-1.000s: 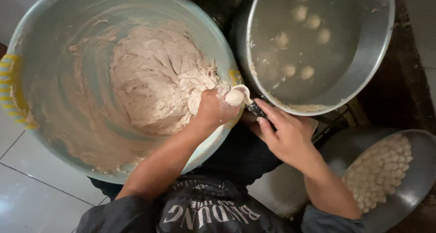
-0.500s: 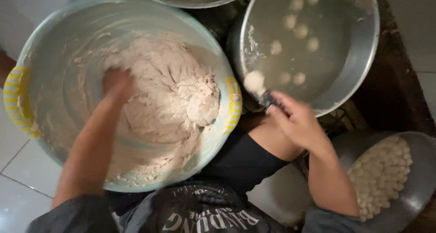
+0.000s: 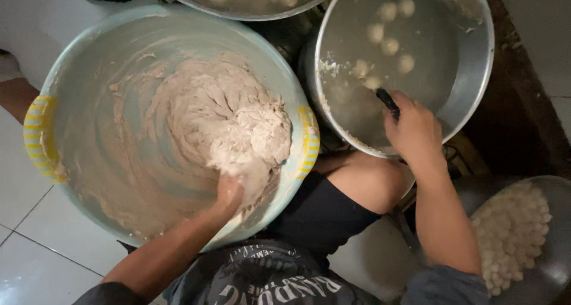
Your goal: The person sits on the floor with a large basin of thick dough batter on their lap. They scoop batter with a small scoop, shape it into a ball by hand, and drop the ball into a water-filled basin, repeating while finished balls accumulate in a nearby basin.
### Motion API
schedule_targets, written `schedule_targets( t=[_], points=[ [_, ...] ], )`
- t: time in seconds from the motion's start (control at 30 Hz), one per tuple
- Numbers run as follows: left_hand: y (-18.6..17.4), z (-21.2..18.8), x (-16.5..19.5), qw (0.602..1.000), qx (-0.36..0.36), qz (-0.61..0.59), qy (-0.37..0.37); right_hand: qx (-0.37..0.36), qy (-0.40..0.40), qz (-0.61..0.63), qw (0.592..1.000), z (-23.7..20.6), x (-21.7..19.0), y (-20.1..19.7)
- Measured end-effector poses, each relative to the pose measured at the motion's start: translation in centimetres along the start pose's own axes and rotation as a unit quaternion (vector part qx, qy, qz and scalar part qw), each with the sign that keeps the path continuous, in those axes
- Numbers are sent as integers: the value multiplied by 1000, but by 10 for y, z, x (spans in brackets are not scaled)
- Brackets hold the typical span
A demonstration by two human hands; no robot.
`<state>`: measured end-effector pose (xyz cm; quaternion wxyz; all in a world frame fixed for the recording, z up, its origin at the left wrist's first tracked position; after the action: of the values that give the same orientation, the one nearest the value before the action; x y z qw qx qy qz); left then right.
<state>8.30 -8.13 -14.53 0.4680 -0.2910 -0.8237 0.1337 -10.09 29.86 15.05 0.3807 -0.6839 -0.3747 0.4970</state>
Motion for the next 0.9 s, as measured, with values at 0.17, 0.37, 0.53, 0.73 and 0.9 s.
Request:
schedule_targets(
  t=[0.17, 0.37, 0.53, 0.73, 0.9],
  points=[
    [0, 33, 108, 949, 28, 223, 219, 23, -33, 35, 999, -16, -10, -23],
    [-55, 48, 230, 958, 128, 127, 221, -5, -9, 196, 981, -53, -36, -21],
    [-70, 35, 277, 943, 98, 132, 289, -153, 30, 221, 963, -76, -60, 1],
    [-74, 32, 284, 953, 86, 72, 280, -99, -144, 194, 965, -89, -87, 9],
    [-62, 37, 279, 948, 34, 155, 277, -228, -57, 318, 919, -88, -69, 37]
  ],
)
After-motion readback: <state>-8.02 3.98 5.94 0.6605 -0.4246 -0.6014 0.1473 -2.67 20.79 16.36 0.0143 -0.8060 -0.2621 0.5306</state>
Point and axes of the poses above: each hand's wrist, its own z-axis towards the middle knuckle, its own y-axis out of the palm, x = y × z, the point moved 5 cm from there along z, towards the middle knuckle, and after that the axes turned 14 degrees about z, right-handed, at the moved point
